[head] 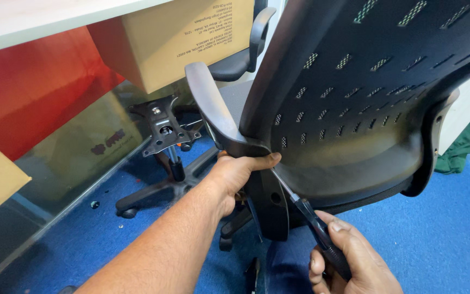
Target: The person uses a screwdriver to tighten a screw on the left armrest of a black office chair. The person holds the armrest steady with the left hand while turning the screwdriver with the right hand.
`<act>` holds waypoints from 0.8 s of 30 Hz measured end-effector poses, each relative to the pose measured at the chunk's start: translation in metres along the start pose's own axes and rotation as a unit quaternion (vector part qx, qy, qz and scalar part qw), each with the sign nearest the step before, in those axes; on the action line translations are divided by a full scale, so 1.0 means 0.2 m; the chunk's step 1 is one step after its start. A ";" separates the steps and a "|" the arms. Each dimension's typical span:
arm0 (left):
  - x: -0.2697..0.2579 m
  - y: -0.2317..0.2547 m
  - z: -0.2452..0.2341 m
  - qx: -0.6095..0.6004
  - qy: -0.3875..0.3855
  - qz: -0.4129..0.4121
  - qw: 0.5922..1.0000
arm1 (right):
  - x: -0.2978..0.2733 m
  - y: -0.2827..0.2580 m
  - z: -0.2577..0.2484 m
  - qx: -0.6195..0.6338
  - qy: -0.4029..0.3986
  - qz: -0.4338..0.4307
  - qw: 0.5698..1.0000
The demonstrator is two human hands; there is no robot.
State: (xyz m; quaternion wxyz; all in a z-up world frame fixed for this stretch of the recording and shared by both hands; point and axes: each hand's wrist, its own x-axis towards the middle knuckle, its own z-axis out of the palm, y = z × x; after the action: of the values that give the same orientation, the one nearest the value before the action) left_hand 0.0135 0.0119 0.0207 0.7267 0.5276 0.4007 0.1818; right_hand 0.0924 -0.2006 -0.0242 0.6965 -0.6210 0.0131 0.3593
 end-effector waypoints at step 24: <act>-0.04 -0.03 0.10 -0.084 0.017 0.038 0.996 | 0.13 -0.04 -0.33 0.088 -0.299 0.198 0.929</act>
State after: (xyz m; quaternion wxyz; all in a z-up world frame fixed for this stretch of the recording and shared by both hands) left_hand 0.0227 -0.0086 0.0201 0.7544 0.4762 0.3753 0.2515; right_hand 0.1436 -0.2454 -0.0450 0.6350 -0.4058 -0.0415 0.6560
